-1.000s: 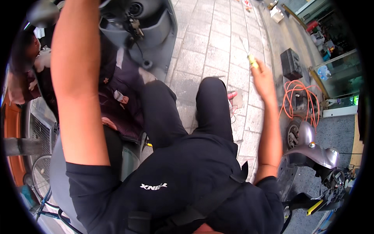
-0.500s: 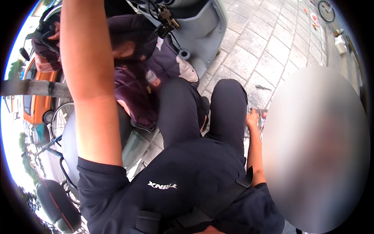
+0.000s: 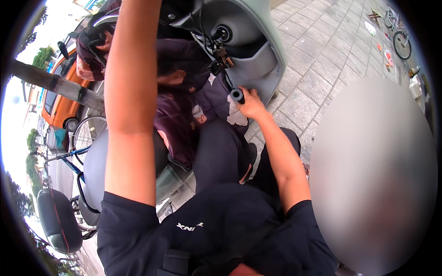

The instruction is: The person uses a screwdriver to loosen and tighten screws on the scooter's handlebar assembly. They remove a small black component, inspect it, and reattach it to the handlebar while standing on a sidewalk.

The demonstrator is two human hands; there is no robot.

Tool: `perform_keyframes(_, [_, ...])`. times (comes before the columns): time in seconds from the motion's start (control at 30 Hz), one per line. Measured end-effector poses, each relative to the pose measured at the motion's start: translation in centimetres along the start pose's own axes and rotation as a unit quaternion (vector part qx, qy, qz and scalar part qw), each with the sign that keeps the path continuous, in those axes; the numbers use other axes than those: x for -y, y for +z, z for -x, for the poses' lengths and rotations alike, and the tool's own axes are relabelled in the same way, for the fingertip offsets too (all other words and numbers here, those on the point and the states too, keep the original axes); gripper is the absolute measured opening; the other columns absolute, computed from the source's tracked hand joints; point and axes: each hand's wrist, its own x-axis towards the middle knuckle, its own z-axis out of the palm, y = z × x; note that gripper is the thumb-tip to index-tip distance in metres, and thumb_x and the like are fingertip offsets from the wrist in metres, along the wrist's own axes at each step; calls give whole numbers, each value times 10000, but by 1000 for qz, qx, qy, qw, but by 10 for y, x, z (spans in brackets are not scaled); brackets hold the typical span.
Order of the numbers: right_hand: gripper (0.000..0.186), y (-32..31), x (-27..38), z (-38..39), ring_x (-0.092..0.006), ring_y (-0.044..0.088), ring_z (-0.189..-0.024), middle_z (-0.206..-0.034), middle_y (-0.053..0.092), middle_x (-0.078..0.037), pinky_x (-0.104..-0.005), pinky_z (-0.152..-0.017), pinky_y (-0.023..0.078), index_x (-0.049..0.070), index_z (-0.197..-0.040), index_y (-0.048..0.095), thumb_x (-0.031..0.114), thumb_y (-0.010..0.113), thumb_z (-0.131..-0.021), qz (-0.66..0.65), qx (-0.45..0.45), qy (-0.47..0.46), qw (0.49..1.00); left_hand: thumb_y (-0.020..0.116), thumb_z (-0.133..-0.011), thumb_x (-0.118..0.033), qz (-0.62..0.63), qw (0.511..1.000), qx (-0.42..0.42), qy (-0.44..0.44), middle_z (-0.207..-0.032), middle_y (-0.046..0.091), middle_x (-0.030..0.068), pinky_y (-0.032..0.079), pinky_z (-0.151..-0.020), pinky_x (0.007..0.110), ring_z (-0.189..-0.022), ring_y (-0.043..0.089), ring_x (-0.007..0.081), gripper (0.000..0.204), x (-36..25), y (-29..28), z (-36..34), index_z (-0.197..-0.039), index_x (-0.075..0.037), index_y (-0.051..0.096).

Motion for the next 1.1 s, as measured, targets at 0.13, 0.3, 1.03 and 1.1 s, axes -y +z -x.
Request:
perform_keyframes(0.13, [702, 30, 6, -7, -447, 519, -1450, -1578, 475, -191, -518, -1198, 465, 225, -1596, 548, 294, 787, -939, 1, -67, -24, 997, 859, -982, -91, 51, 997, 25, -56, -1113, 745, 66, 537, -625, 299, -795, 684, 123, 609, 1, -3, -3, -1508, 29, 576])
perform_keyframes(0.3, [535, 7, -4, 41, -439, 622, -1310, -1359, 674, -186, -539, -1149, 456, 104, -1390, 668, 189, 773, -872, -56, -46, -245, 967, 900, -950, -133, 18, 999, 23, -18, -1194, 772, 75, 585, -919, 281, -1026, 725, 131, 700, 3, -5, -5, -1538, 31, 559])
perform_keyframes(1.03, [314, -422, 245, 276, -166, 686, -847, -989, 731, -112, -325, -795, 544, 27, -1287, 688, 193, 763, -1032, 290, -385, -286, 828, 969, -866, -282, -76, 996, -14, -49, -1239, 643, 28, 538, -909, 310, -1047, 626, 142, 763, -2, -14, 15, -1547, -159, 649])
perform_keyframes(1.1, [338, -448, 262, 263, -154, 677, -855, -989, 738, -100, -334, -802, 544, 20, -1294, 684, 228, 764, -1039, 281, -376, -269, 841, 969, -857, -302, -64, 996, -21, -53, -1208, 618, 35, 526, -919, 315, -1040, 608, 155, 756, -2, -14, 16, -1538, -178, 663])
